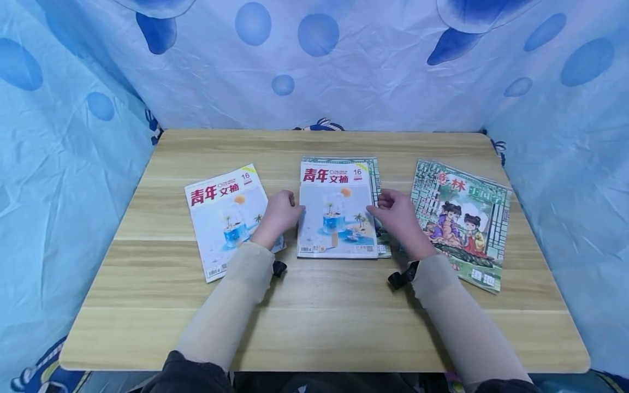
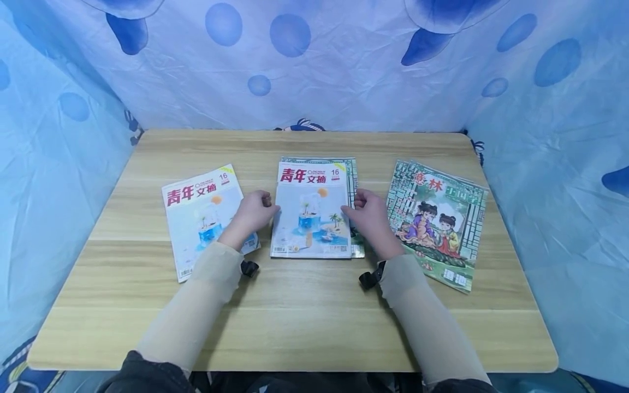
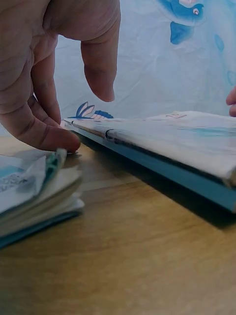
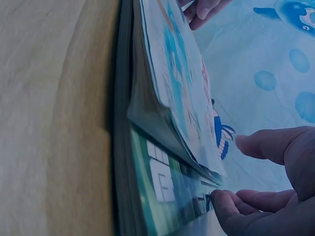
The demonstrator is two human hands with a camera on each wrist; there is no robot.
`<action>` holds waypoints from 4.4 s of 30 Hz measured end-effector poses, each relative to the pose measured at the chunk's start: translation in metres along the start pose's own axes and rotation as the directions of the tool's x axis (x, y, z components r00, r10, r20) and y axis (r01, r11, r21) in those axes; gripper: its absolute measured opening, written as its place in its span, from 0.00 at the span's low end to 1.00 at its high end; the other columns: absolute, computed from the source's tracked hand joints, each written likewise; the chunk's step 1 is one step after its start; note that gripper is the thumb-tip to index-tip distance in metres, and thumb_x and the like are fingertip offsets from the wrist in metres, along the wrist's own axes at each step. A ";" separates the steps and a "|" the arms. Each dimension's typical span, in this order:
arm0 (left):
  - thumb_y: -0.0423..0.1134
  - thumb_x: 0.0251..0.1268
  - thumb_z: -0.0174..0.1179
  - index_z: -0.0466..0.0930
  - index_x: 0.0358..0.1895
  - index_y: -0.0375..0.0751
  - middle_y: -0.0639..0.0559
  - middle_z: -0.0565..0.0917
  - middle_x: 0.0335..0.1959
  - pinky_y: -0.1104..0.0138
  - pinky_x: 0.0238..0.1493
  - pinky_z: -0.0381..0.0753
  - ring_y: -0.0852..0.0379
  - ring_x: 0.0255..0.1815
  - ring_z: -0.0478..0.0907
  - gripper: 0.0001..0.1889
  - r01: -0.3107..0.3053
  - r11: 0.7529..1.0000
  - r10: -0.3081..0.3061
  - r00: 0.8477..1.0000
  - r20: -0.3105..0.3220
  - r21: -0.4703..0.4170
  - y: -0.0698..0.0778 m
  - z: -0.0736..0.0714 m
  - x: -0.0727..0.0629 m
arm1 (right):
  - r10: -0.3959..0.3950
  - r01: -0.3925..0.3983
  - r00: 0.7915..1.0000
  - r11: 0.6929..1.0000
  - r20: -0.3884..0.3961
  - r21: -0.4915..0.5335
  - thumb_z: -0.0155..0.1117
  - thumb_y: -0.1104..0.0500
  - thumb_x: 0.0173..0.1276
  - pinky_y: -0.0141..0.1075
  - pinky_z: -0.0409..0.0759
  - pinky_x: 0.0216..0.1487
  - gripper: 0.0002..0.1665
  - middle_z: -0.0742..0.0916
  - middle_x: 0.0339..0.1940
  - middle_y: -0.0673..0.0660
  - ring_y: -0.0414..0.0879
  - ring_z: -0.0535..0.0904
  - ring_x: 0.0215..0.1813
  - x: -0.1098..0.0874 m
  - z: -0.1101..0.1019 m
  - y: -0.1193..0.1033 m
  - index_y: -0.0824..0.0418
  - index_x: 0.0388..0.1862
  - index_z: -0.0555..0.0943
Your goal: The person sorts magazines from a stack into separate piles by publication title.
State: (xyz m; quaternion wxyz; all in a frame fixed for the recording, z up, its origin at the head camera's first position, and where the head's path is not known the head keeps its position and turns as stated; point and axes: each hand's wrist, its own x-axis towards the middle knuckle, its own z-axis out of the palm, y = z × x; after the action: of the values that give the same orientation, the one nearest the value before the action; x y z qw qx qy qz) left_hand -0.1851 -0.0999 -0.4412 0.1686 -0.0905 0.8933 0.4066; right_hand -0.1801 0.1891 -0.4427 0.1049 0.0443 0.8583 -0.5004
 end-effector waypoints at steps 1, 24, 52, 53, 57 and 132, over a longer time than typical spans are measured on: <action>0.41 0.75 0.59 0.74 0.61 0.30 0.41 0.77 0.38 0.61 0.31 0.77 0.48 0.34 0.76 0.20 -0.002 1.000 0.002 1.000 0.004 0.002 0.000 0.000 0.000 | 0.003 -0.003 1.000 1.000 0.003 -0.005 0.71 0.56 0.69 0.45 0.78 0.61 0.38 0.80 0.58 0.63 0.55 0.77 0.60 0.000 0.001 0.000 0.70 0.72 0.70; 0.37 0.69 0.66 0.69 0.69 0.39 0.42 0.83 0.49 0.58 0.47 0.84 0.47 0.49 0.82 0.28 -0.115 0.968 0.111 0.993 -0.027 -0.222 0.006 0.007 -0.002 | 0.065 -0.063 0.997 0.997 0.045 -0.035 0.72 0.54 0.69 0.46 0.76 0.64 0.40 0.80 0.61 0.61 0.53 0.76 0.61 0.002 0.007 -0.001 0.67 0.74 0.69; 0.28 0.74 0.59 0.62 0.78 0.56 0.39 0.87 0.46 0.57 0.31 0.88 0.42 0.37 0.87 0.34 0.031 0.741 0.017 0.998 0.065 -0.671 -0.010 -0.034 -0.035 | 0.089 -0.134 0.971 0.972 0.224 0.193 0.76 0.47 0.66 0.45 0.80 0.60 0.54 0.79 0.68 0.59 0.50 0.79 0.62 -0.002 0.021 -0.027 0.57 0.82 0.58; 0.29 0.74 0.59 0.62 0.79 0.56 0.39 0.87 0.47 0.59 0.30 0.87 0.43 0.37 0.87 0.34 0.027 0.734 0.016 0.998 0.058 -0.679 -0.012 -0.037 -0.038 | 0.078 -0.132 0.969 0.965 0.233 0.227 0.76 0.48 0.65 0.45 0.81 0.58 0.53 0.79 0.67 0.59 0.50 0.80 0.61 -0.002 0.023 -0.030 0.57 0.82 0.59; 0.29 0.74 0.59 0.61 0.79 0.57 0.39 0.87 0.49 0.63 0.27 0.85 0.45 0.37 0.87 0.35 0.016 0.708 -0.001 1.000 0.022 -0.706 -0.022 -0.051 -0.047 | 0.007 -0.082 0.969 0.952 0.245 0.296 0.77 0.54 0.65 0.44 0.84 0.53 0.49 0.81 0.65 0.58 0.51 0.81 0.60 -0.003 0.035 -0.044 0.56 0.81 0.62; 0.44 0.75 0.57 0.71 0.68 0.27 0.30 0.80 0.54 0.47 0.52 0.80 0.37 0.51 0.78 0.28 0.175 0.980 -0.121 0.903 -0.412 0.095 -0.087 -0.103 -0.067 | -0.234 0.277 0.942 0.948 0.241 -0.160 0.75 0.54 0.65 0.41 0.77 0.49 0.44 0.80 0.46 0.60 0.49 0.74 0.45 0.026 0.160 -0.108 0.69 0.74 0.68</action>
State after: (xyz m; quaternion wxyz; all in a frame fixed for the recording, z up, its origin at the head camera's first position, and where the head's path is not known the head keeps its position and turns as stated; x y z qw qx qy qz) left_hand -0.1204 -0.2329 -0.4132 0.0162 -0.2292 0.9238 0.3061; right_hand -0.2036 -0.0041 -0.4336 0.1366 -0.1336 0.8841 -0.4265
